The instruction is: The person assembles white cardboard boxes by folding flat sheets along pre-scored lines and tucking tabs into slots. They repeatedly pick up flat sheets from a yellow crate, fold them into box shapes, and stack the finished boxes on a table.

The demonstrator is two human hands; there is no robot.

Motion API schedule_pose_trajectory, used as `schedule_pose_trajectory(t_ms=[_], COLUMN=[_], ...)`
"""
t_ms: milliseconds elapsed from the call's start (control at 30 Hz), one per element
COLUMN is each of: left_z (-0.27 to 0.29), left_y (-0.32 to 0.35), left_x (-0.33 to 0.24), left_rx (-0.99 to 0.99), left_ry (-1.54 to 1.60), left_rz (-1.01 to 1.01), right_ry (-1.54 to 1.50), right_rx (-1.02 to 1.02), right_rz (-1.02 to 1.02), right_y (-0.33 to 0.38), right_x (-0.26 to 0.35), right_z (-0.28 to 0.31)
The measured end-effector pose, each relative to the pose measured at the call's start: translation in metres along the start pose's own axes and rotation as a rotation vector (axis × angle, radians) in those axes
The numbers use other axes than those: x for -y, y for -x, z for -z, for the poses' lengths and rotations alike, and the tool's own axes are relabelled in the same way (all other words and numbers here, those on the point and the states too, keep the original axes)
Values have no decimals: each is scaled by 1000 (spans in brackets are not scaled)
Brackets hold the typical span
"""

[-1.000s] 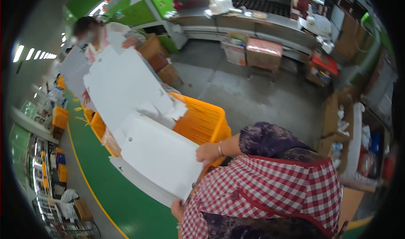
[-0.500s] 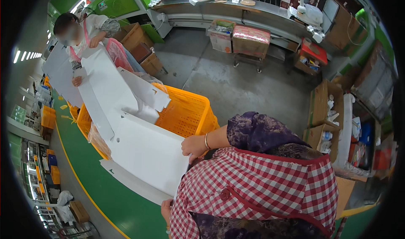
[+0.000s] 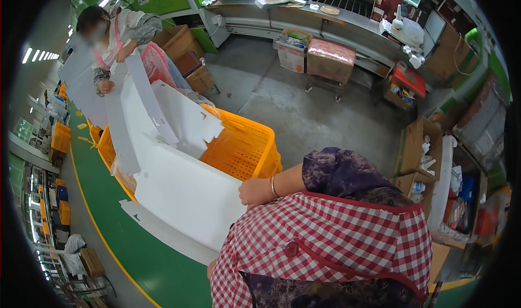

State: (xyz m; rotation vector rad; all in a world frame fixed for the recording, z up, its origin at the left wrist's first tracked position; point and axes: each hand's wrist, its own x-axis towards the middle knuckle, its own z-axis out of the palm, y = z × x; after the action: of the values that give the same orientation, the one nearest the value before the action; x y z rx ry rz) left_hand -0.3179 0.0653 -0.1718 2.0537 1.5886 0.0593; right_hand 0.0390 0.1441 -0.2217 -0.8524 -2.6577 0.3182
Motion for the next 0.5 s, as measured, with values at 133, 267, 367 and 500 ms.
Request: schedule_pose_trajectory(t_ms=[133, 267, 367, 500], left_z=[-3, -14, -32, -47], left_y=[-7, -4, 6, -5], left_x=[11, 31, 53, 11], left_rx=[29, 68, 62, -386], left_ry=[-37, -146, -354, -327], left_rz=[-39, -112, -235, -237], right_ry=[175, 132, 65, 29], right_rx=[-26, -6, -28, -212], right_rz=[75, 73, 86, 71], right_y=[8, 11, 9, 7], right_x=[1, 2, 2, -5], right_z=[4, 4, -7, -12])
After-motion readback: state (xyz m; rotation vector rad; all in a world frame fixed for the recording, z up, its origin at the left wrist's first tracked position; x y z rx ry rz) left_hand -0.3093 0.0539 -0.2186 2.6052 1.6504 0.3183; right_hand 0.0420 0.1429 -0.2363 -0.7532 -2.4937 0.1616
